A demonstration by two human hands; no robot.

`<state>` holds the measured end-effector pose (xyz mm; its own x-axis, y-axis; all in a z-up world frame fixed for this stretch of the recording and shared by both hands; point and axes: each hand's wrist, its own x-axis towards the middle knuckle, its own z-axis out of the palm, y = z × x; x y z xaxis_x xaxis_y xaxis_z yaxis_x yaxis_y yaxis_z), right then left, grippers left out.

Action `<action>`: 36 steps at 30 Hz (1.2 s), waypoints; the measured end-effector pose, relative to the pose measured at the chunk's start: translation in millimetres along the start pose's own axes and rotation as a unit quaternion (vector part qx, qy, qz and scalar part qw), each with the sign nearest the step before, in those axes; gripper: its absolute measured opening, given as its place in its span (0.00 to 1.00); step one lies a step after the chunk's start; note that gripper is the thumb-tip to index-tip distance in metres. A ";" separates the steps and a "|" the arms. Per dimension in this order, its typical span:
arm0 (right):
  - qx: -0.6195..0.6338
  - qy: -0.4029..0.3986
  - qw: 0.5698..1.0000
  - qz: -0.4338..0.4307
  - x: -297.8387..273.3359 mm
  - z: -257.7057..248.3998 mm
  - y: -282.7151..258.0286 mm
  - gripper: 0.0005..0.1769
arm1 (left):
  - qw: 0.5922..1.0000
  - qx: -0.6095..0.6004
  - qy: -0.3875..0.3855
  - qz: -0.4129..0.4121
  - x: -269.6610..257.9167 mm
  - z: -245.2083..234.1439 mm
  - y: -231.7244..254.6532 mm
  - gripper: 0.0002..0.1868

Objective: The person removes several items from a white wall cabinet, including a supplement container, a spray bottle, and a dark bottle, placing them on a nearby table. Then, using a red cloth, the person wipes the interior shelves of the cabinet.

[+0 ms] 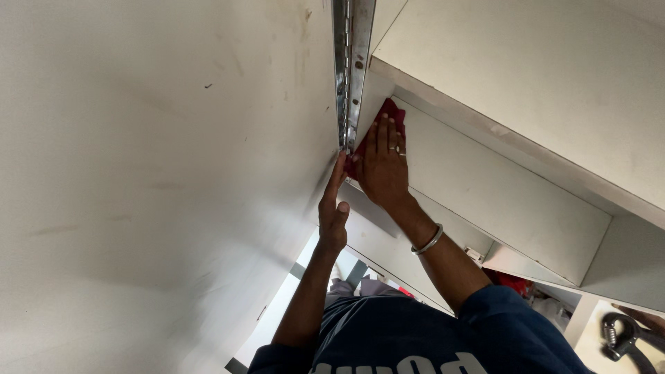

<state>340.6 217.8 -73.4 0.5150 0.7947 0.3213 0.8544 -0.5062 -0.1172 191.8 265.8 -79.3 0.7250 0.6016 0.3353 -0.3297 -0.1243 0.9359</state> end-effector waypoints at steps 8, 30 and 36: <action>0.021 0.027 0.999 -0.016 -0.8 0.1 5.3 0.40 | 1.000 0.001 0.004 0.009 -2.4 -1.7 4.1 0.54; 0.000 0.067 0.998 0.007 15.8 9.8 21.9 0.38 | 0.999 -0.025 -0.034 0.008 13.6 -2.4 7.3 0.53; 0.013 0.040 0.998 0.039 29.7 18.7 35.5 0.36 | 0.999 -0.014 -0.040 0.009 23.9 -2.7 7.3 0.53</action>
<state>387.6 229.7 -85.6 0.5733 0.7237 0.3842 0.8143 -0.5553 -0.1690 205.1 281.4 -64.6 0.7646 0.5342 0.3607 -0.3594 -0.1112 0.9265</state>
